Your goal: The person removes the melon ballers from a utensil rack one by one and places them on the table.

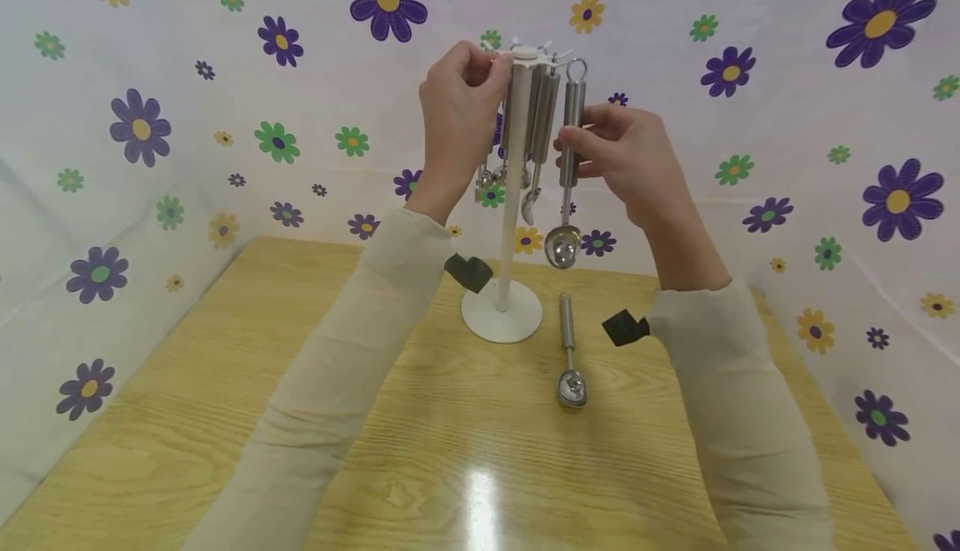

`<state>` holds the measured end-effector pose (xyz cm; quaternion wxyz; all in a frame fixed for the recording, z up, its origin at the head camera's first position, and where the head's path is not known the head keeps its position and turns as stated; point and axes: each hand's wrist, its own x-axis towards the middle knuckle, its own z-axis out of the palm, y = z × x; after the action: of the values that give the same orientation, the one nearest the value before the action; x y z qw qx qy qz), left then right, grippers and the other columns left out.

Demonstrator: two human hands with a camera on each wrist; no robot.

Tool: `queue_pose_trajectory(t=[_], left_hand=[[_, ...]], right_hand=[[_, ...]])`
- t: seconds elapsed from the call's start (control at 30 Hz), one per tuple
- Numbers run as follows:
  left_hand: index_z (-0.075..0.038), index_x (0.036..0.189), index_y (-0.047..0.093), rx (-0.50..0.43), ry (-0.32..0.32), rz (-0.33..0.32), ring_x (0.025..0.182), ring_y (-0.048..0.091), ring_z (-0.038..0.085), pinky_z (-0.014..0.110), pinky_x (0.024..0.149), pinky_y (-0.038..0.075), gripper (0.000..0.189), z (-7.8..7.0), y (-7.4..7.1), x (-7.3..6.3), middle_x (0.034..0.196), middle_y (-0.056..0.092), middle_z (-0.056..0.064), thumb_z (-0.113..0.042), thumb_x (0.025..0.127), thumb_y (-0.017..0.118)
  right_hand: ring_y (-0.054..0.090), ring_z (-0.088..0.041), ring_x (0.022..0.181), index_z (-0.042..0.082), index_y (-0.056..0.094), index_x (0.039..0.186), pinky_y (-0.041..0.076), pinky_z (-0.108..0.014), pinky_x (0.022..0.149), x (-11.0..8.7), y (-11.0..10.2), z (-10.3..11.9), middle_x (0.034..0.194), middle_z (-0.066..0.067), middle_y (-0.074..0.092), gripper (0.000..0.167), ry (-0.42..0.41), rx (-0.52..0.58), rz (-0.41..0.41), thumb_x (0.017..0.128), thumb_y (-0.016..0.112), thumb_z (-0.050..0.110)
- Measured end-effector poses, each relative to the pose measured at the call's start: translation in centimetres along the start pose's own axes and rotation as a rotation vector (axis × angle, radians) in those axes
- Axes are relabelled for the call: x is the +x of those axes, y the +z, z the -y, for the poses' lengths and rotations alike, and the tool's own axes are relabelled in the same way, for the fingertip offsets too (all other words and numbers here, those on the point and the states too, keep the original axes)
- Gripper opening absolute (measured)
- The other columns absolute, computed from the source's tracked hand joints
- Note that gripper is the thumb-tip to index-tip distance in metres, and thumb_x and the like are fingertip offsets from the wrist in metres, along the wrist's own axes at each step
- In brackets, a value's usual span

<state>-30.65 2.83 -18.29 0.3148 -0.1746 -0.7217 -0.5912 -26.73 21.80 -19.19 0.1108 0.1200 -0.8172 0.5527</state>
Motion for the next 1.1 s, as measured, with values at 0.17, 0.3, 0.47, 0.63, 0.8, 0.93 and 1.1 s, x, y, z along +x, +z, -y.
queue_pose_trajectory(t=[0.17, 0.3, 0.47, 0.63, 0.8, 0.93, 1.1], left_hand=[[-0.003, 0.104, 0.068, 0.006, -0.003, -0.001, 0.078, 0.059, 0.011, 0.019, 0.068, 0.052, 0.016, 0.0, 0.0, 0.0, 0.089, 0.067, 0.005, -0.017, 0.106, 0.061], [-0.002, 0.104, 0.067, 0.004, -0.003, 0.003, 0.079, 0.059, 0.011, 0.019, 0.069, 0.052, 0.016, 0.0, 0.1, 0.0, 0.090, 0.067, 0.006, -0.017, 0.106, 0.061], [-0.002, 0.105, 0.067, 0.000, -0.004, 0.004, 0.080, 0.059, 0.011, 0.019, 0.070, 0.053, 0.016, 0.0, 0.1, 0.0, 0.091, 0.067, 0.006, -0.017, 0.106, 0.061], [-0.002, 0.104, 0.067, 0.011, 0.002, -0.001, 0.079, 0.059, 0.011, 0.019, 0.069, 0.052, 0.016, 0.1, 0.0, -0.1, 0.091, 0.068, 0.006, -0.017, 0.106, 0.061], [-0.003, 0.102, 0.067, 0.016, 0.005, -0.006, 0.078, 0.058, 0.010, 0.019, 0.066, 0.051, 0.016, 0.1, 0.0, 0.0, 0.089, 0.067, 0.005, -0.017, 0.106, 0.061], [-0.003, 0.101, 0.067, 0.015, 0.008, -0.009, 0.077, 0.058, 0.010, 0.019, 0.066, 0.051, 0.016, 0.0, 0.0, 0.0, 0.088, 0.067, 0.005, -0.017, 0.106, 0.061], [-0.002, 0.102, 0.067, 0.005, 0.008, -0.005, 0.077, 0.059, 0.010, 0.019, 0.066, 0.052, 0.016, 0.0, 0.0, -0.1, 0.089, 0.067, 0.006, -0.017, 0.106, 0.061]], right_hand=[[0.072, -0.017, 0.096, 0.007, 0.069, 0.122, 0.056, -0.023, 0.085, -0.2, -0.2, -0.2, 0.107, -0.001, 0.073, 0.028, 0.018, -0.002, -0.016, 0.101, 0.070, 0.026], [0.072, -0.015, 0.094, 0.008, 0.068, 0.122, 0.055, -0.028, 0.091, -0.2, -0.3, -0.4, 0.106, 0.000, 0.073, 0.030, 0.031, -0.020, -0.031, 0.100, 0.070, 0.027], [0.073, -0.017, 0.093, 0.008, 0.066, 0.126, 0.049, -0.042, 0.104, -0.4, -0.3, -0.8, 0.108, -0.001, 0.073, 0.034, 0.054, -0.034, -0.026, 0.101, 0.069, 0.030], [0.071, -0.018, 0.093, 0.005, 0.064, 0.130, 0.054, -0.028, 0.091, -0.6, -0.3, -1.7, 0.109, -0.004, 0.073, 0.039, 0.054, -0.047, -0.017, 0.102, 0.068, 0.030], [0.070, -0.017, 0.094, 0.003, 0.062, 0.131, 0.054, -0.026, 0.090, -0.7, -0.3, -2.9, 0.110, -0.003, 0.074, 0.041, 0.077, -0.044, -0.010, 0.101, 0.069, 0.031], [0.071, -0.016, 0.095, 0.001, 0.061, 0.133, 0.055, -0.026, 0.091, -0.9, -0.2, -3.9, 0.112, -0.002, 0.074, 0.045, 0.091, -0.046, 0.002, 0.101, 0.068, 0.033], [0.071, -0.013, 0.094, -0.001, 0.059, 0.134, 0.055, -0.023, 0.088, -1.2, -0.1, -5.4, 0.109, 0.002, 0.074, 0.047, 0.116, -0.040, 0.021, 0.102, 0.067, 0.032]])
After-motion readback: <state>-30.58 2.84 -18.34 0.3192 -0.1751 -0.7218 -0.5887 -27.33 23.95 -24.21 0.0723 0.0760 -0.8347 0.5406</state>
